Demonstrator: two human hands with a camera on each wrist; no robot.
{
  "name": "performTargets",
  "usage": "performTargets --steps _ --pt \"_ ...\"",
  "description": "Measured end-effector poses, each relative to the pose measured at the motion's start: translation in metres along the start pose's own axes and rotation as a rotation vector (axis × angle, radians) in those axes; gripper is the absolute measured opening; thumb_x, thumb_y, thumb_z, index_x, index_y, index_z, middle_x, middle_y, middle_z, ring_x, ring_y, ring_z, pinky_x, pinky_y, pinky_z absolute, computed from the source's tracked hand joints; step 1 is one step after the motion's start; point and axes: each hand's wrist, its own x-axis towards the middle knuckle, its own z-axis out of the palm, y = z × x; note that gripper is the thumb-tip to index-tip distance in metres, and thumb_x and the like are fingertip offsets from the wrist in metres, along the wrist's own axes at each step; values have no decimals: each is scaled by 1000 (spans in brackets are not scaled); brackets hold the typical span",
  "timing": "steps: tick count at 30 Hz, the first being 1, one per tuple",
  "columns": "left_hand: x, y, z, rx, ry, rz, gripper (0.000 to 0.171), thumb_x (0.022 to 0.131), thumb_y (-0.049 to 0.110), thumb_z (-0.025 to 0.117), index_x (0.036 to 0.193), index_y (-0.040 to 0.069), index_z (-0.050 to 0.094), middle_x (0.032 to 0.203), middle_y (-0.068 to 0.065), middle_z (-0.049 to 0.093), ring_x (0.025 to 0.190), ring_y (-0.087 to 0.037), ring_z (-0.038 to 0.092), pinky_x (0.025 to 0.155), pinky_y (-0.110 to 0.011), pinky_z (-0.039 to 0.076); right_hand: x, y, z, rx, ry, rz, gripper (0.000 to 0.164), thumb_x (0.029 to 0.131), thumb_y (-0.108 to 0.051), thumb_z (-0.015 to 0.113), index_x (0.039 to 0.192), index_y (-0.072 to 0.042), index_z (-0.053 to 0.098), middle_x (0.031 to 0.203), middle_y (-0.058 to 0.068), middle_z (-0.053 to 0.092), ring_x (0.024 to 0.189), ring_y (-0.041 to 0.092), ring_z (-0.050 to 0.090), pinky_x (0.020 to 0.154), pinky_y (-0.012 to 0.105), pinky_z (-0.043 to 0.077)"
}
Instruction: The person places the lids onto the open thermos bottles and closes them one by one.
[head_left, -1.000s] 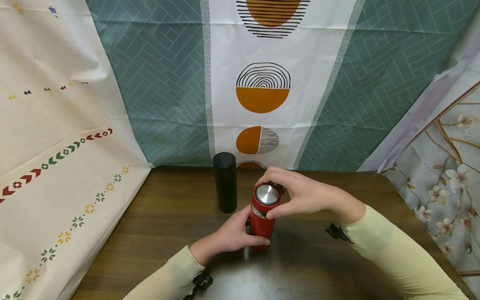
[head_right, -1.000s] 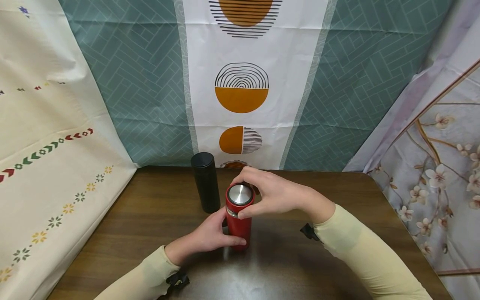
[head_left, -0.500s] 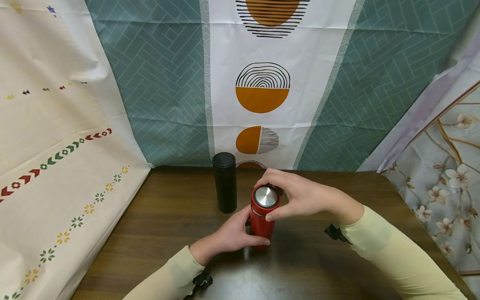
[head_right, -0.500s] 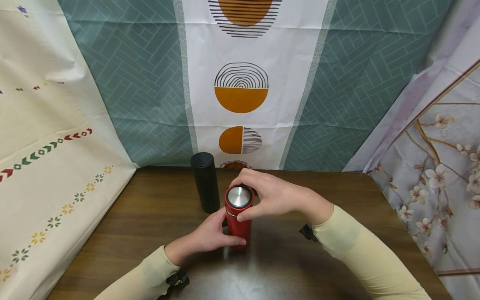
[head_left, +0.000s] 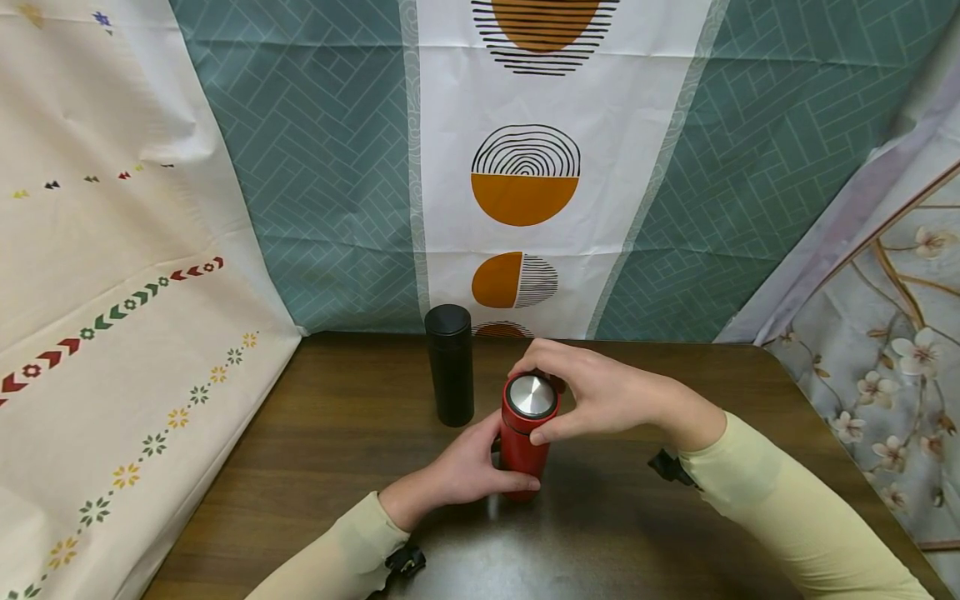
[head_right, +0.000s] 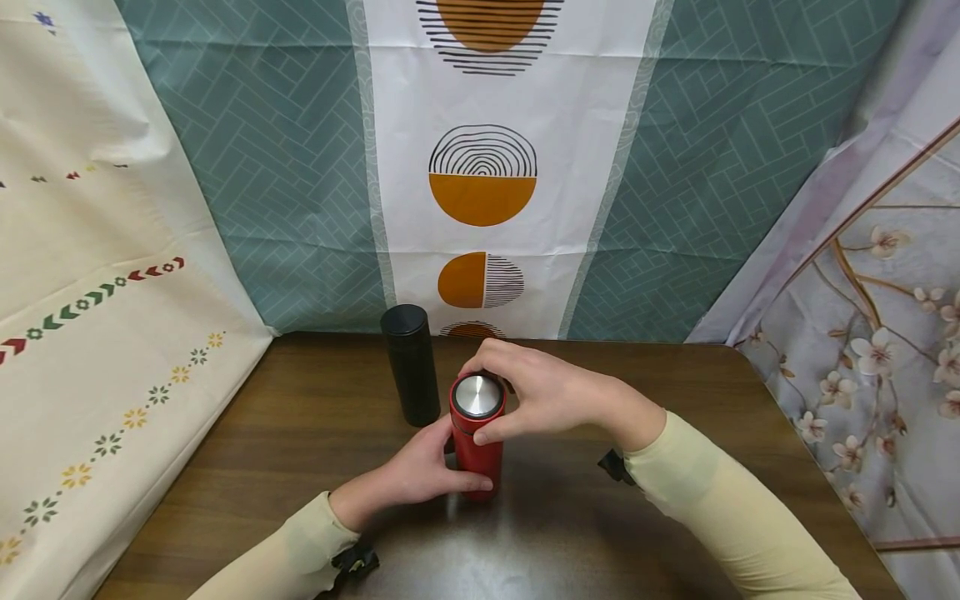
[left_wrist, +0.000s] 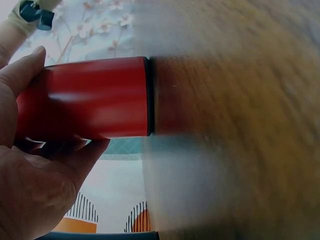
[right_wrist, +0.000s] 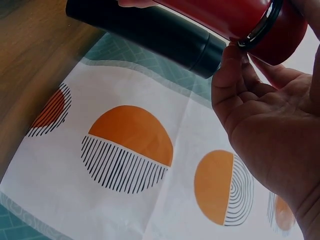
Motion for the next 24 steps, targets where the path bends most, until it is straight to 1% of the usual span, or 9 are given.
performTargets --steps 8,13,17,20,22,24 --pt "-1 0 0 2 2 -5 74 89 35 97 150 38 55 141 15 67 129 -10 65 112 -41 53 -1 1 0 -8 -5 5 56 93 -43 93 139 -30 64 127 -16 61 116 8 62 96 33 57" --pt "-1 0 0 0 1 -4 74 89 36 97 150 38 54 141 15 67 129 -11 65 112 -42 53 -3 5 4 14 17 -6 59 92 -44 93 141 -29 64 129 -16 61 117 9 62 97 33 57" --pt "-1 -1 0 -2 2 -4 75 88 35 97 150 38 54 141 14 67 130 -11 65 113 -42 53 -5 12 13 101 53 -20 68 89 -40 96 146 -25 61 135 -12 63 123 14 61 102 37 55" --pt "-1 -1 1 -2 1 -6 76 88 35 97 151 38 54 142 14 66 131 -11 64 113 -43 52 -10 19 25 179 97 -3 77 87 -35 98 152 -24 58 141 -9 63 129 17 61 109 38 53" --pt "-1 0 1 -5 2 -7 76 88 34 97 151 37 54 142 14 66 131 -11 64 114 -43 52 -13 24 33 239 139 9 81 87 -30 98 156 -22 56 144 -8 64 133 19 61 113 38 51" --pt "-1 0 1 -8 3 -10 76 88 33 97 151 37 54 142 14 66 131 -11 64 114 -43 52 -15 27 41 324 188 5 84 87 -21 97 159 -20 54 148 -4 65 137 22 61 117 38 49"
